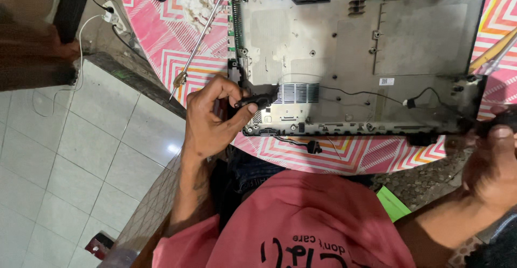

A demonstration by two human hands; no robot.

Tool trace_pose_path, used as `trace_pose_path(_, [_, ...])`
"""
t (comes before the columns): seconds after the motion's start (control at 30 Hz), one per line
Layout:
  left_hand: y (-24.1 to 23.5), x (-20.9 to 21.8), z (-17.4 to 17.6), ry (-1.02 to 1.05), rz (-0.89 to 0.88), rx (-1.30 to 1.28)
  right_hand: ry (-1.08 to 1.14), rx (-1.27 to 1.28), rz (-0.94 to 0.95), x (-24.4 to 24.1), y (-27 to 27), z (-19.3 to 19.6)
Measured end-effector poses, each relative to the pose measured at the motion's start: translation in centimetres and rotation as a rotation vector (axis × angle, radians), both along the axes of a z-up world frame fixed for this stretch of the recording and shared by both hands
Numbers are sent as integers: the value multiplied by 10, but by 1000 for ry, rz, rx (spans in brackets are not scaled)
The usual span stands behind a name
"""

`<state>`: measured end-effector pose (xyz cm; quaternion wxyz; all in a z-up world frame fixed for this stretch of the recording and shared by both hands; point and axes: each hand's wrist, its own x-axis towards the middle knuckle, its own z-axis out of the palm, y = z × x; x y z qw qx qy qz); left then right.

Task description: The person works on a disassembled laptop placed on a patterned tablecloth. They connect internal cables, flip the laptop over, and use a screwdriver to tighten screws on the bottom case. The person handles the motherboard, fan, and chassis components throughout the process.

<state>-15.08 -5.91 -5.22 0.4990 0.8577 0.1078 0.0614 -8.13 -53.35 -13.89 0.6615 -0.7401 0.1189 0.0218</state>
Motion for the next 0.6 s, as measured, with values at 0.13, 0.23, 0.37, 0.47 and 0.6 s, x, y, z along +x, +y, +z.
trace_pose_path(0.13, [0, 1, 3, -18, -19, -76, -106, -81, 86, -1, 7, 5])
trace_pose_path(0.23, [2, 0, 4, -68, -83, 21, -136, -321, 96, -2, 18, 12])
trace_pose_path(0.37, [1, 1, 7, -145, -177, 17, -189, -171, 155, 0, 31, 17])
trace_pose_path(0.47, [2, -1, 5, -141, -210, 42, -215, -186, 145, -1, 40, 21])
trace_pose_path(0.6, [3, -4, -2, -132, -206, 77, -245, -412, 159, -6, 57, 34])
